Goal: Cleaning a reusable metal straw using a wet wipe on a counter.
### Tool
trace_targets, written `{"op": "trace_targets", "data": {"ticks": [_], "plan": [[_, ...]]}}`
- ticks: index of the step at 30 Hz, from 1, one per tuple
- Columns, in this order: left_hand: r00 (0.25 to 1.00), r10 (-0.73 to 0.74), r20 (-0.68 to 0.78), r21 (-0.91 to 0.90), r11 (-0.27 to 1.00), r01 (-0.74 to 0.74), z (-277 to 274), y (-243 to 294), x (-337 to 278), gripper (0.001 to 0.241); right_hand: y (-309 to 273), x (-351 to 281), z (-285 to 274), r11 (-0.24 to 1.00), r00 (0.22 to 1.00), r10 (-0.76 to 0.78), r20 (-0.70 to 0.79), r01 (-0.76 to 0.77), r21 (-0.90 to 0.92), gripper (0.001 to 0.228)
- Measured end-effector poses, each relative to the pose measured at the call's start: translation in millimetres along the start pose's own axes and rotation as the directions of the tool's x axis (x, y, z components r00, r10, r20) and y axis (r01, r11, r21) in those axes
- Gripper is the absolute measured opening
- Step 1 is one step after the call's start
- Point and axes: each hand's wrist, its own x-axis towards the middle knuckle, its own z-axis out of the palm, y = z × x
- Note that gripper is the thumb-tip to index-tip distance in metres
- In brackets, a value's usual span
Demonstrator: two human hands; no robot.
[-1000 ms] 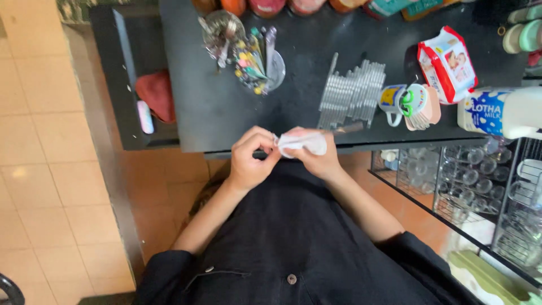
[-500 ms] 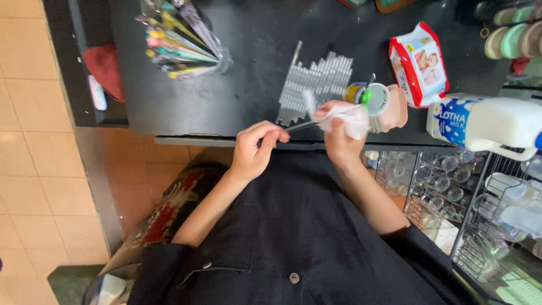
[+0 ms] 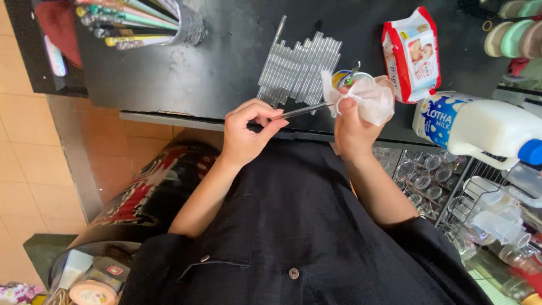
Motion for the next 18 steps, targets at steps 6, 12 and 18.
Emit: {"op": "trace_targets", "data": {"ticks": [6,12,18], "plan": [[0.999,0.043,-0.026,0.131,0.991,-0.039,-6,16,-6,0.019,0,-17,34,0.918,0.943,0.221,0.248,-0.115,-0.379,0.012],[1.0,-0.016,-0.003,0.193,0.981,0.016,-50,18,1,0.018,12,-10,103,0.882,0.845,0.444,0.298,-0.354,-0.311,0.022],[0.994,-0.033,0.105,0.262,0.965,0.004,-101,11,1,0.015,43,-5,105,0.952,0.949,0.298,0.1,-0.303,0.039,0.029]]}}
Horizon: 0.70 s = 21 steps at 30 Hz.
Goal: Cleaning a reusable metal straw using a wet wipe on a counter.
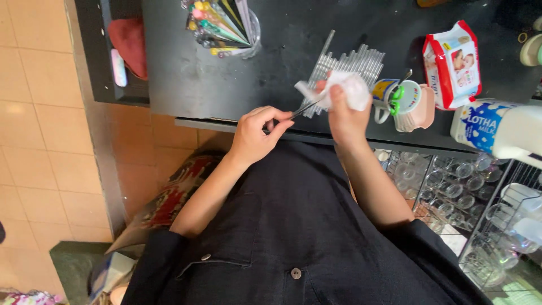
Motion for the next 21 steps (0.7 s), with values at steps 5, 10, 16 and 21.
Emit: {"op": "trace_targets", "data": {"ticks": [5,10,16,21], "plan": [[0.99,-0.105,0.095,-0.036,0.993,0.109,-11,-58,-8,0.013,12,5,-21,0.987,0.983,-0.074,-0.17,0.096,0.127,0.036],[0.969,-0.229,0.089,-0.11,0.965,0.238,3,-108,-2,0.013,6,-16,-50,0.965,0.947,-0.163,-0.278,0.211,0.155,0.045],[0.977,-0.213,0.012,0.039,0.976,0.213,25,-132,20,0.022,-6,-73,-97,0.924,0.921,-0.186,-0.341,0.282,0.257,0.052],[0.976,-0.173,0.13,0.378,0.919,0.112,30,-104,39,0.034,-33,-105,-153,0.863,0.888,-0.269,-0.373,0.394,0.316,0.045]]}}
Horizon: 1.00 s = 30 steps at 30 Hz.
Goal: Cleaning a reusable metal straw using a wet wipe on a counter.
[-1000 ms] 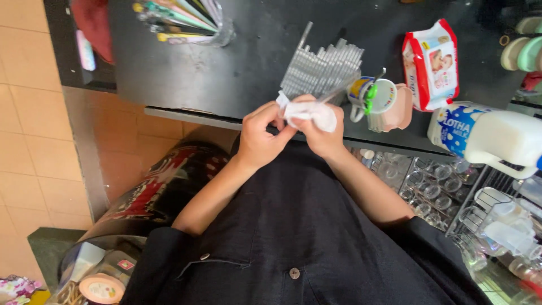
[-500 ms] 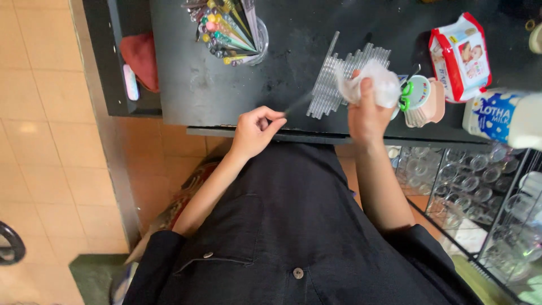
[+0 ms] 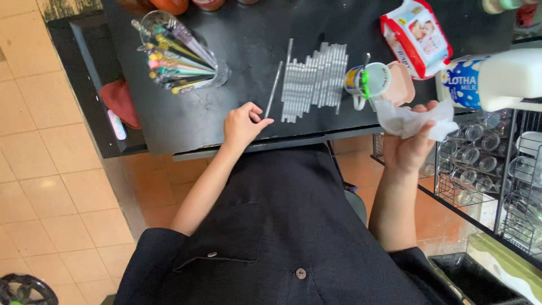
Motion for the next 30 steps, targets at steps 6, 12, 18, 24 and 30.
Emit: {"op": "trace_targets", "data": {"ticks": [6,12,18,24,30], "plan": [[0.994,-0.08,0.071,-0.007,0.997,0.08,8,65,16,0.023,-35,7,-24,0.998,1.0,0.012,0.003,-0.013,0.069,0.042],[0.765,0.642,0.041,-0.073,0.766,-0.639,53,175,28,0.023,-56,21,-58,0.993,0.998,0.065,-0.017,-0.063,0.1,0.043],[0.655,0.752,0.069,0.126,0.645,-0.754,104,183,33,0.023,-74,41,-77,0.995,0.996,0.085,0.021,-0.086,0.041,0.043],[0.634,0.773,-0.022,0.19,0.625,-0.757,109,182,30,0.016,-82,63,-92,0.99,0.99,0.141,0.014,-0.141,0.002,0.042],[0.609,0.784,-0.116,0.224,0.618,-0.753,121,178,29,0.015,-79,77,-77,0.97,0.967,0.234,0.095,-0.227,-0.083,0.042]]}}
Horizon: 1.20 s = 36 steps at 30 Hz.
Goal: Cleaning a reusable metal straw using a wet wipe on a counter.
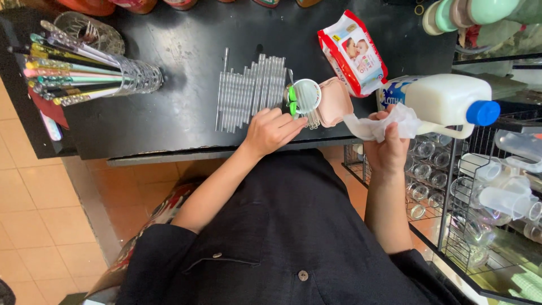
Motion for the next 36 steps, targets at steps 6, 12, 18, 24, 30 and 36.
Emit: {"op": "trace_targets", "data": {"ticks": [6,12,18,24,30,36], "plan": [[0.959,-0.213,-0.189,-0.248,0.955,0.164,-29,20,3,0.011,18,4,2,0.995,0.993,0.097,0.068,-0.097,-0.001,0.048],[0.644,-0.652,-0.4,-0.766,0.624,0.156,-90,19,-57,0.015,60,-3,44,0.962,0.938,0.273,0.212,-0.27,-0.043,0.048],[0.482,-0.792,-0.375,-0.887,0.458,0.062,-142,19,-98,0.022,120,-6,114,0.927,0.875,0.359,0.326,-0.375,-0.015,0.05],[0.539,-0.777,-0.325,-0.875,0.463,0.14,-156,6,-157,0.015,184,-18,196,0.868,0.737,0.488,0.468,-0.468,-0.168,0.061],[0.615,-0.758,-0.218,-0.764,0.524,0.376,-189,-16,-185,0.011,220,-22,250,0.846,0.789,0.527,0.315,-0.454,-0.278,0.051],[0.728,-0.675,-0.119,-0.384,0.707,0.593,-225,-32,-178,0.004,237,-11,248,0.939,0.894,0.284,0.347,-0.188,-0.286,0.031]]}}
